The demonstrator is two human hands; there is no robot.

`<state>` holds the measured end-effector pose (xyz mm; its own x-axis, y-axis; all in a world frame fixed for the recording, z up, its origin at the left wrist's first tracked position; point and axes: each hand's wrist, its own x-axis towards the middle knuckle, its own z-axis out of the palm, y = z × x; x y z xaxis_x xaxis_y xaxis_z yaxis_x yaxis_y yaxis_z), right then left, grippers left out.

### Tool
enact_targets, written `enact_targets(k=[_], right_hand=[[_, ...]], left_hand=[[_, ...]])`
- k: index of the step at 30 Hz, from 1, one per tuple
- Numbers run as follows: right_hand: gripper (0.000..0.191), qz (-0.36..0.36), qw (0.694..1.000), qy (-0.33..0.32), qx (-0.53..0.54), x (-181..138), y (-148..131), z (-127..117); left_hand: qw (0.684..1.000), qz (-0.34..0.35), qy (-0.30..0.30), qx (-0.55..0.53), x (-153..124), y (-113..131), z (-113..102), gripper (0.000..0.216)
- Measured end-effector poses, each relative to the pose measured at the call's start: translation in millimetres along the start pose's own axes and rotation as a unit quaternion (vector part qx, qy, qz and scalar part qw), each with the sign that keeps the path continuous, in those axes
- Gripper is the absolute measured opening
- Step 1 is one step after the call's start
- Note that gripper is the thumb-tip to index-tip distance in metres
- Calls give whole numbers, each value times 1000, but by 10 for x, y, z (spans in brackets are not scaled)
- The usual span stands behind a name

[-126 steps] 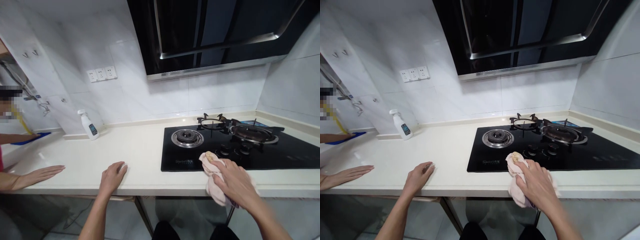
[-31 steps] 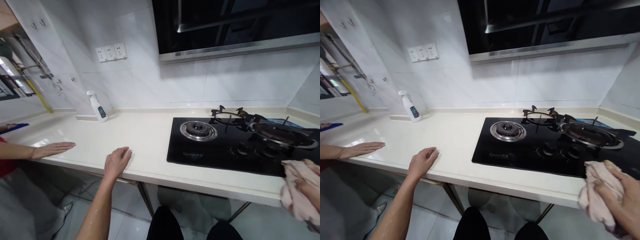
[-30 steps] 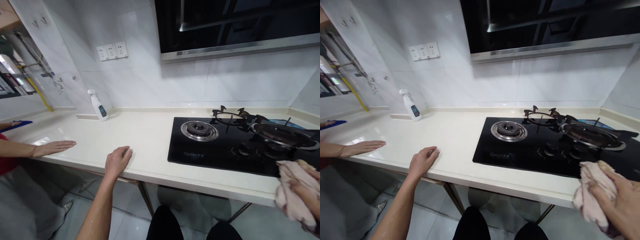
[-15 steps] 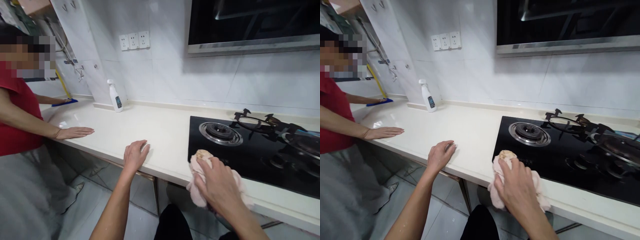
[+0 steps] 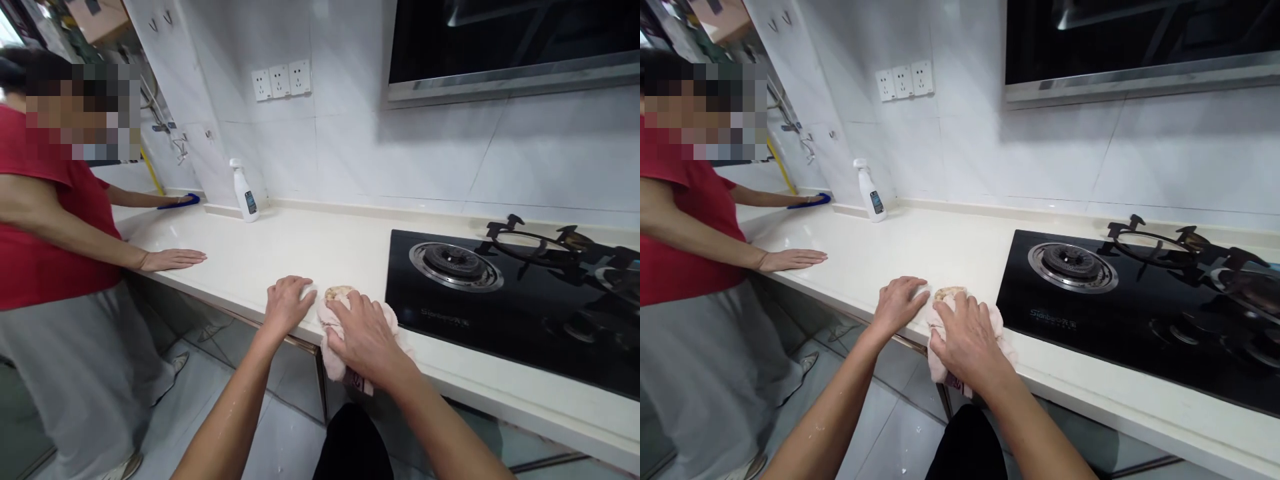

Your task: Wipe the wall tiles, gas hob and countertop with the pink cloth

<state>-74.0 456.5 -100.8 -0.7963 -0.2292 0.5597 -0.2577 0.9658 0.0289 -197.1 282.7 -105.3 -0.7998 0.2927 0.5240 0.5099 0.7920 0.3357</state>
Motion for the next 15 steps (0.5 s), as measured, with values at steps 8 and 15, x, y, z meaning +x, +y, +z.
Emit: enact_targets(k=[8, 15], right_hand=[[37, 6, 999, 14, 28, -198, 106, -149], [46, 27, 997, -10, 71, -717, 510, -376]], left_hand=[[977, 87, 2, -193, 70, 424, 160, 30], [958, 164, -20, -232, -62, 831, 322, 27]])
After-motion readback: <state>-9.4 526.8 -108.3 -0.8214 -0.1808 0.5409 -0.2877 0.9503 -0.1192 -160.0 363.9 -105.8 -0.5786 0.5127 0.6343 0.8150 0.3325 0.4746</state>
